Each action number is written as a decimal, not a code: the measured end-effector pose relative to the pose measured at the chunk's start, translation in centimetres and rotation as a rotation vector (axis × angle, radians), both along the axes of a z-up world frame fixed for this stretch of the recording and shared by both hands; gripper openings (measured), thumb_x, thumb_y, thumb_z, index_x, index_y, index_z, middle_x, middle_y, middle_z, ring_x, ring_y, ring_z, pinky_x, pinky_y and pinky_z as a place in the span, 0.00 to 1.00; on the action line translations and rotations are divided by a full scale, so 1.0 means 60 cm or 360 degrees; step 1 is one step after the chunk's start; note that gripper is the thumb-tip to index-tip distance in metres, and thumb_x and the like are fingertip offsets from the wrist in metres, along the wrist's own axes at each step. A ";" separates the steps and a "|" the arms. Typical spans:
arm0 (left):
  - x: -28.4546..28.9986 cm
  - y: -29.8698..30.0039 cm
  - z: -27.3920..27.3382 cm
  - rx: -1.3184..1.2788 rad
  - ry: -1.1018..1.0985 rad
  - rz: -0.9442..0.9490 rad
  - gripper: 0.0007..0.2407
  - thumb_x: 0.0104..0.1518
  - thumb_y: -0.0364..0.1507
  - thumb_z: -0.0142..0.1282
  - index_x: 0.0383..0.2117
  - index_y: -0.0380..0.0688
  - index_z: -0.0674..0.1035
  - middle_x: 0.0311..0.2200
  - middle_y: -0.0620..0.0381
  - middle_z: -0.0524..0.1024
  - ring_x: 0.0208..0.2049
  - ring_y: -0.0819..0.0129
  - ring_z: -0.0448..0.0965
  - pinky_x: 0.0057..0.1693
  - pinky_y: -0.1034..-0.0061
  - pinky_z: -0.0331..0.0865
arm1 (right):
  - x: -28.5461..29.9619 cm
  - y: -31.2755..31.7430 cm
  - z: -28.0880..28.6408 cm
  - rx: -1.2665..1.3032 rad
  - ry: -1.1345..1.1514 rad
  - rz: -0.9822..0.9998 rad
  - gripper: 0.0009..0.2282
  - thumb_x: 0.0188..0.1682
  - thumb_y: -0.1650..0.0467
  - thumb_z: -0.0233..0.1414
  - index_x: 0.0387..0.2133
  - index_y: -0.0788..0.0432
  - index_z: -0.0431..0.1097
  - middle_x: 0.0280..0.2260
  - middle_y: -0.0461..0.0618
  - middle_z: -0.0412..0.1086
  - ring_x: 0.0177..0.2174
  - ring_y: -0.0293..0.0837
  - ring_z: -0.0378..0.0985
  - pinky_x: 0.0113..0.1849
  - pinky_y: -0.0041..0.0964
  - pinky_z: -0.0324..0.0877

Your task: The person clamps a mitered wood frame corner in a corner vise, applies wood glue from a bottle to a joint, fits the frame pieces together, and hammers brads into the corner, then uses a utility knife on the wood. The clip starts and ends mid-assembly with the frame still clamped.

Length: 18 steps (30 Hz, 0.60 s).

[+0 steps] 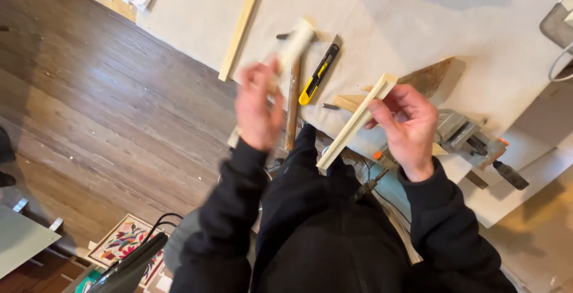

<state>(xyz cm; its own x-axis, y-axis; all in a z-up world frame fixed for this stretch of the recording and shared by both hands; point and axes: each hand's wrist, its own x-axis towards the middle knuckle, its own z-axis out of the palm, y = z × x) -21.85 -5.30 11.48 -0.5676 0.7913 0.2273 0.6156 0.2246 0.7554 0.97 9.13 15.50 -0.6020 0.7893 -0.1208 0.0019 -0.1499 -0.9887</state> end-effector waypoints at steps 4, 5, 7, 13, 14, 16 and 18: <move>0.104 0.014 0.094 -0.0129 -0.0479 -0.0087 0.27 0.58 0.13 0.47 0.67 0.43 0.67 0.53 0.51 0.74 0.41 0.70 0.77 0.44 0.81 0.73 | -0.009 -0.009 0.029 0.0032 -0.0036 -0.0048 0.11 0.56 0.74 0.57 0.49 0.67 0.70 0.37 0.51 0.76 0.32 0.37 0.80 0.32 0.33 0.80; 0.119 0.015 0.104 -0.0003 -0.0501 -0.0153 0.28 0.59 0.13 0.46 0.69 0.45 0.66 0.53 0.50 0.73 0.46 0.67 0.77 0.52 0.77 0.73 | -0.009 -0.011 0.035 -0.0010 -0.0011 -0.0075 0.10 0.56 0.74 0.57 0.48 0.67 0.69 0.38 0.51 0.77 0.35 0.37 0.81 0.34 0.32 0.79; 0.139 0.019 0.122 0.0128 -0.0521 -0.0233 0.29 0.61 0.12 0.45 0.71 0.46 0.65 0.54 0.50 0.72 0.52 0.64 0.76 0.61 0.73 0.74 | -0.010 -0.011 0.042 -0.0044 0.0019 -0.0114 0.10 0.57 0.73 0.57 0.47 0.67 0.68 0.40 0.52 0.78 0.37 0.37 0.81 0.35 0.32 0.79; 0.176 0.023 0.147 -0.0006 -0.0164 -0.0280 0.31 0.54 0.24 0.65 0.66 0.44 0.66 0.52 0.44 0.69 0.50 0.52 0.71 0.57 0.64 0.68 | 0.000 -0.017 0.037 -0.0128 0.0081 -0.0215 0.10 0.55 0.74 0.59 0.44 0.66 0.67 0.39 0.52 0.76 0.35 0.36 0.80 0.34 0.34 0.81; 0.183 0.019 0.140 -0.0039 -0.0169 -0.0247 0.31 0.53 0.25 0.66 0.66 0.45 0.67 0.51 0.44 0.70 0.49 0.53 0.72 0.56 0.65 0.69 | 0.002 -0.018 0.039 -0.0139 0.0084 -0.0211 0.10 0.55 0.73 0.59 0.44 0.66 0.67 0.39 0.52 0.76 0.35 0.36 0.80 0.34 0.34 0.81; 0.193 0.011 0.129 -0.0078 -0.0170 -0.0210 0.30 0.53 0.25 0.66 0.65 0.45 0.68 0.50 0.45 0.70 0.48 0.53 0.72 0.54 0.66 0.69 | 0.004 -0.020 0.046 -0.0154 0.0090 -0.0204 0.10 0.55 0.73 0.59 0.44 0.66 0.67 0.40 0.52 0.76 0.35 0.36 0.80 0.34 0.34 0.81; 0.197 0.008 0.123 -0.0086 0.0002 -0.0148 0.28 0.56 0.21 0.62 0.66 0.48 0.70 0.52 0.47 0.71 0.51 0.54 0.73 0.57 0.66 0.70 | 0.001 -0.018 0.059 -0.0104 0.0148 -0.0181 0.12 0.55 0.73 0.59 0.47 0.66 0.67 0.42 0.52 0.75 0.40 0.36 0.80 0.37 0.35 0.82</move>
